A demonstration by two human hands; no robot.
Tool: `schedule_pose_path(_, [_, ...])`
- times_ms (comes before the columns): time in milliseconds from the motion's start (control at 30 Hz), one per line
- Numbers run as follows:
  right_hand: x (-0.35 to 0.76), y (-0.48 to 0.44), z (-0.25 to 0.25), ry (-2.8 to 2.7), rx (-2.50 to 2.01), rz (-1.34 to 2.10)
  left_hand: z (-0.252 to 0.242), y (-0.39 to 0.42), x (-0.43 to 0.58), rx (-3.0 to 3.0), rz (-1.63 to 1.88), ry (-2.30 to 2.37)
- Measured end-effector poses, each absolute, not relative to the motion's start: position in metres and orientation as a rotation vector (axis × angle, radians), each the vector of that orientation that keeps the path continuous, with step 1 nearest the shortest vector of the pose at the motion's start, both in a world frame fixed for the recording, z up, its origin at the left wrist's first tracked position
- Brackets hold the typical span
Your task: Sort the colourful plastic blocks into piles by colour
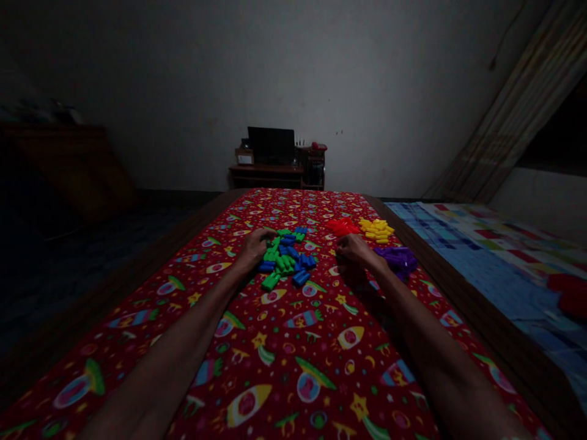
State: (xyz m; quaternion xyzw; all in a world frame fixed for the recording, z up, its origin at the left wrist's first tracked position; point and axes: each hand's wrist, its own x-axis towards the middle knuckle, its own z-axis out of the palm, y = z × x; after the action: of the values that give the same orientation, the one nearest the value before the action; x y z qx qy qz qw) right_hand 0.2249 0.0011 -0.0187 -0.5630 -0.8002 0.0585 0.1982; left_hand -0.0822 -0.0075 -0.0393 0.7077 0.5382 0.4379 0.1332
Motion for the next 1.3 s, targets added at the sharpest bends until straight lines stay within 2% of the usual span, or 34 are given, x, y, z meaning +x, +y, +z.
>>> schedule_pose_path(133, [0.224,-0.006,-0.003,-2.214,-1.651,0.06,-0.014,-0.014,-0.084,2.116,1.026,1.428])
schedule_pose_path(400, [0.158,-0.044,0.001,-2.468,-1.025,0.186,0.003,-0.029,-0.057,2.435,0.215,1.584])
schedule_pose_path(533, [0.138,-0.054,-0.01,-2.438,-0.773,0.245,0.007,-0.031,-0.051,2.472,0.319,1.427])
schedule_pose_path(733, [0.143,-0.047,-0.011,-2.428,-0.632,0.303,0.008,-0.024,-0.046,2.112,0.584,1.395])
schedule_pose_path(900, [0.152,-0.038,-0.006,-2.308,-0.869,0.381,0.006,-0.025,-0.039,1.879,0.767,1.281])
schedule_pose_path(1033, [0.174,-0.023,0.005,-2.228,-1.155,0.325,0.008,-0.019,-0.054,1.938,0.827,1.36])
schedule_pose_path(1100, [0.192,-0.016,0.012,-2.299,-1.294,0.332,0.007,-0.016,-0.064,2.041,0.7,1.418])
schedule_pose_path(1200, [0.217,-0.009,0.016,-2.446,-1.539,0.399,0.003,-0.019,-0.069,2.129,0.326,1.434])
schedule_pose_path(1300, [0.229,-0.007,0.015,-2.432,-1.727,0.238,0.002,-0.027,-0.06,2.228,0.106,1.475])
